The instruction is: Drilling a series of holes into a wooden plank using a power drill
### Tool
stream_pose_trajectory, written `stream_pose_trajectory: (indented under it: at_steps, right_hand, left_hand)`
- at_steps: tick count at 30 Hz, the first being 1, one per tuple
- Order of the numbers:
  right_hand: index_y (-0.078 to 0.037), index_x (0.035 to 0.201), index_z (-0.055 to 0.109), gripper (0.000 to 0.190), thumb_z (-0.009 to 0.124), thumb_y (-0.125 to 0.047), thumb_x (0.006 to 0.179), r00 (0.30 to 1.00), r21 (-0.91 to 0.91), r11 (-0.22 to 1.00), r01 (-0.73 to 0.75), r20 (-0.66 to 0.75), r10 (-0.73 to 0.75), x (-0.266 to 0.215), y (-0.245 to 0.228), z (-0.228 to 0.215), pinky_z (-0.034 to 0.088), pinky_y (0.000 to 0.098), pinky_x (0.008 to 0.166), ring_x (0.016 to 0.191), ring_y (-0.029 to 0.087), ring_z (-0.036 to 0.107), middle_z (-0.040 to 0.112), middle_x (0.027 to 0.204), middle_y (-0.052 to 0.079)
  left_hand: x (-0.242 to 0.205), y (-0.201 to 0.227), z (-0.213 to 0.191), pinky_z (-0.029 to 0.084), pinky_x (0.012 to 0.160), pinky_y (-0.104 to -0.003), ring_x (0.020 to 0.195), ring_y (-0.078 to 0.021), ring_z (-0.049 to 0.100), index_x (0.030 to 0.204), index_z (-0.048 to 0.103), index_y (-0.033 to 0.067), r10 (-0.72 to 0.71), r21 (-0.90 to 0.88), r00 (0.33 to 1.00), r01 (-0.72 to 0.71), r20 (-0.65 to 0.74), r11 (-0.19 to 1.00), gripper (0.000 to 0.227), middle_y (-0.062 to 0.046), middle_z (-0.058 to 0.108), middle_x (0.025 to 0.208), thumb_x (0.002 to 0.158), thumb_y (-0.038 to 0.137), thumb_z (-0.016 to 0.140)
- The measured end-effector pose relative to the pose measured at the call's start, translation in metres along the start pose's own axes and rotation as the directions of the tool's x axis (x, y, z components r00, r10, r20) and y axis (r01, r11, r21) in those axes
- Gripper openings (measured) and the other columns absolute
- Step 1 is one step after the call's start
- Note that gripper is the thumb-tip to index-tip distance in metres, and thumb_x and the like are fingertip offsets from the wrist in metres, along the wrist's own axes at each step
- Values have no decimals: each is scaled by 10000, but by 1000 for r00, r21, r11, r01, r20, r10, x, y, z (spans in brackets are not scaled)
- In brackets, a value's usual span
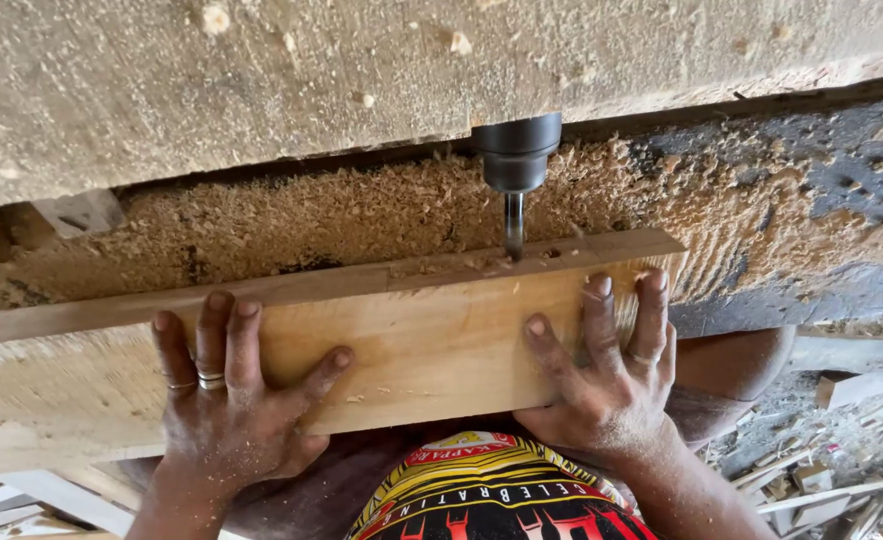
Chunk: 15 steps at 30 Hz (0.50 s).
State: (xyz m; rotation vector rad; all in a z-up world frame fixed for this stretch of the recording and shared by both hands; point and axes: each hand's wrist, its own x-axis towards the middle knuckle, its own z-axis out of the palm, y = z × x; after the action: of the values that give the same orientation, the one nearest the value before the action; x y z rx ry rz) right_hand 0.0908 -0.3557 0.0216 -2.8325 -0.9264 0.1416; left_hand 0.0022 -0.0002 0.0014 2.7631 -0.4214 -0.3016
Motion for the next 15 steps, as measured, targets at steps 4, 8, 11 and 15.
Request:
stream_pose_trajectory:
  at_steps: [4,8,11,15]
  right_hand:
    - [-307,1507,547,782,835,-473,799,1000,4,1000,6,-5,-6,-2,4,0,487,697,1142,1560,540,233,284,1683,225]
    - [-292,1450,617,859,876,-670,723,999,11,1000,-17,31,17,3,4,-3,489,665,1044,1558,542,231,279,1690,210]
    - [-295,1458,618,843,867,-638,729,1000,8,1000,-9,30,9,0,8,-1,489,655,1040,1563,530,215,286,1687,205]
    - [-304,1516,560,877,850,-653,765,1000,-10,1000,16,0,-16,2,13,1,495,656,1029,1557,543,242,282,1691,207]
  left_hand:
    - [4,0,-2,108,1234,-791,1558,-503,93,1581,433,442,15,58,1000,-14,-18,998,613,-256,72,1672,1036,651,251]
    - [8,1,-5,185,1206,-822,1506,-561,238,1568,431,432,6,66,1000,-4,-30,998,631,-263,107,1660,1003,678,298]
    - [10,4,-6,221,1183,-837,1475,-581,302,1548,468,417,1,69,999,1,-33,998,639,-263,137,1651,980,682,345]
    - [14,2,-6,221,1184,-843,1467,-588,311,1558,455,403,13,71,999,-10,-52,997,634,-274,136,1650,994,661,322]
